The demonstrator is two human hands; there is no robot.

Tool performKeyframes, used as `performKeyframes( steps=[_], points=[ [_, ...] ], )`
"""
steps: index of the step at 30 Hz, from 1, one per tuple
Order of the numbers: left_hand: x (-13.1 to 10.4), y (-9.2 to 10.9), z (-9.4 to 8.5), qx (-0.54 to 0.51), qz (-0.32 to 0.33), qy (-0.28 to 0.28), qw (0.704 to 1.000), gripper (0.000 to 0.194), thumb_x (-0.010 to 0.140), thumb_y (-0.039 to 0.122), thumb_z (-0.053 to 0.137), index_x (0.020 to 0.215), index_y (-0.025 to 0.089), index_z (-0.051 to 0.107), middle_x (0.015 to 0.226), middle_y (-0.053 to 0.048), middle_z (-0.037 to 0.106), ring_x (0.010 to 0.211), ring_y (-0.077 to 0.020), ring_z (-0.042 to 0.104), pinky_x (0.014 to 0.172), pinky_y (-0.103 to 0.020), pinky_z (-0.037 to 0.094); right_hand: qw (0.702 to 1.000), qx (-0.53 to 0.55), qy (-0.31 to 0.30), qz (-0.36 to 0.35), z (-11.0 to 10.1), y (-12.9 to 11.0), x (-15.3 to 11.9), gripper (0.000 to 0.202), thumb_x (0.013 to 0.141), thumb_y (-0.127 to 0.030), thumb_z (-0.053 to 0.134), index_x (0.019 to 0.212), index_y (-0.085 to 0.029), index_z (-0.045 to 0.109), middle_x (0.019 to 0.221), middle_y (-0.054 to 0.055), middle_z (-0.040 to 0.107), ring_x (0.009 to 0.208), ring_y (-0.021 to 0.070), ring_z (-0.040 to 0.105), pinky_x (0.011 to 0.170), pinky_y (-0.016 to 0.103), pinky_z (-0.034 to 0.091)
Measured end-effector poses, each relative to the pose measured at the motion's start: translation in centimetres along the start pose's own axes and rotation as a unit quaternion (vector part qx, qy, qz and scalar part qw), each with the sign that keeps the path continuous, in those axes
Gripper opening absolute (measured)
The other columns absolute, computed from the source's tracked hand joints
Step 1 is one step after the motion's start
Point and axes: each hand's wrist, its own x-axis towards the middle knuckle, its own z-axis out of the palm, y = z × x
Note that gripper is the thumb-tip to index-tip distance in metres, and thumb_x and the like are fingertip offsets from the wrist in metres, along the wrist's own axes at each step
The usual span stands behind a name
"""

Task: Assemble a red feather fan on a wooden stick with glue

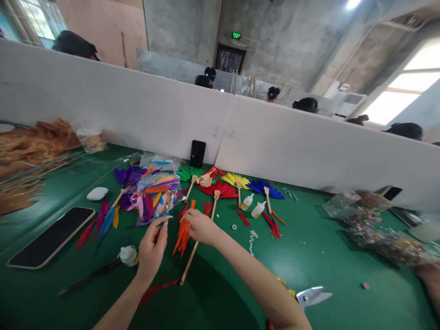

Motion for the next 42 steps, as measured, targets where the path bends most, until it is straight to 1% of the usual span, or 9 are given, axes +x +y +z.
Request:
performKeyframes(
  steps=[4, 8, 12, 15, 18, 25, 30, 34, 42],
  points=[
    [0.1, -0.5, 0.0, -0.016, -0.025, -0.056, 0.998, 0.035, 0.087, 0.041, 0.042, 0.106, 0.016, 0.057, 0.055, 0.004, 0.044, 0.044, -0.009, 0.038, 0.043, -0.019, 0.032, 0.995, 0.094, 0.014, -0.018, -1.2, -0.2, -1.0, 0.043, 0.076, 0.002, 0.041, 0.11, -0.021, 0.055, 0.111, 0.007, 0.055, 0.101, 0.0155, 0.055, 0.085, 0.03, 0.048],
    [0.1, -0.5, 0.0, -0.005, -0.025, -0.079, 0.997, 0.036, 0.087, 0.043, 0.042, 0.103, 0.015, 0.057, 0.054, 0.004, 0.041, 0.044, -0.0099, 0.038, 0.042, -0.02, 0.031, 0.986, 0.131, 0.097, 0.031, -3.0, 0.4, -2.9, 0.035, 0.082, -0.007, 0.042, 0.11, -0.022, 0.056, 0.111, 0.007, 0.056, 0.097, 0.0154, 0.058, 0.076, 0.028, 0.052],
    [0.1, -0.6, 0.1, 0.017, -0.025, -0.088, 0.996, 0.037, 0.087, 0.045, 0.041, 0.103, 0.015, 0.057, 0.052, 0.005, 0.039, 0.043, -0.0104, 0.038, 0.041, -0.02, 0.03, 0.951, 0.106, 0.232, 0.175, -5.3, 4.6, -7.7, 0.022, 0.087, -0.029, 0.045, 0.103, -0.02, 0.056, 0.089, 0.006, 0.065, 0.076, 0.0168, 0.064, 0.066, 0.029, 0.053],
    [0.1, -0.8, 0.3, 0.05, -0.01, -0.104, 0.993, 0.039, 0.087, 0.046, 0.04, 0.104, 0.016, 0.058, 0.052, 0.005, 0.041, 0.043, -0.0114, 0.04, 0.042, -0.021, 0.031, 0.886, 0.008, 0.307, 0.349, -7.3, 9.9, -13.1, 0.028, 0.088, -0.04, 0.04, 0.099, -0.018, 0.054, 0.076, 0.006, 0.066, 0.059, 0.0169, 0.064, 0.059, 0.028, 0.052],
    [0.0, -0.9, 0.5, 0.074, 0.005, -0.129, 0.989, 0.04, 0.087, 0.046, 0.039, 0.11, 0.017, 0.055, 0.052, 0.005, 0.04, 0.044, -0.0124, 0.042, 0.044, -0.022, 0.033, 0.812, -0.158, 0.272, 0.492, -8.8, 15.2, -18.4, 0.026, 0.085, -0.036, 0.044, 0.1, -0.018, 0.056, 0.08, 0.009, 0.067, 0.073, 0.0235, 0.066, 0.068, 0.034, 0.05],
    [0.1, -1.0, 0.7, 0.093, -0.002, -0.134, 0.987, 0.041, 0.086, 0.047, 0.04, 0.112, 0.018, 0.053, 0.052, 0.006, 0.039, 0.044, -0.0125, 0.042, 0.045, -0.022, 0.035, 0.788, -0.2, 0.219, 0.54, -9.3, 22.1, -24.8, 0.046, 0.071, -0.024, 0.059, 0.114, -0.008, 0.053, 0.112, 0.02, 0.059, 0.11, 0.0314, 0.053, 0.087, 0.04, 0.044],
    [0.3, -1.5, 0.8, 0.091, 0.006, -0.145, 0.985, 0.039, 0.087, 0.044, 0.04, 0.114, 0.019, 0.052, 0.053, 0.006, 0.042, 0.045, -0.0124, 0.043, 0.045, -0.021, 0.036, 0.804, -0.194, 0.169, 0.536, -9.4, 24.6, -25.2, 0.048, 0.077, -0.031, 0.06, 0.118, -0.008, 0.051, 0.114, 0.018, 0.059, 0.106, 0.0267, 0.055, 0.089, 0.034, 0.043],
    [0.4, -1.6, 0.9, 0.1, 0.008, -0.141, 0.985, 0.039, 0.086, 0.045, 0.041, 0.112, 0.019, 0.052, 0.053, 0.005, 0.041, 0.045, -0.0126, 0.042, 0.045, -0.022, 0.035, 0.816, -0.193, 0.126, 0.53, -9.7, 25.2, -24.3, 0.027, 0.082, -0.025, 0.057, 0.105, -0.01, 0.058, 0.106, 0.014, 0.061, 0.095, 0.0194, 0.059, 0.085, 0.028, 0.044],
    [0.4, -1.3, 1.1, 0.111, 0.007, -0.132, 0.985, 0.039, 0.085, 0.048, 0.041, 0.109, 0.02, 0.053, 0.05, 0.007, 0.037, 0.043, -0.0123, 0.039, 0.045, -0.022, 0.033, 0.791, -0.21, 0.056, 0.571, -9.3, 24.5, -23.3, 0.03, 0.088, -0.03, 0.054, 0.113, -0.014, 0.053, 0.112, 0.008, 0.057, 0.094, 0.0197, 0.058, 0.079, 0.039, 0.05]
  ],
)
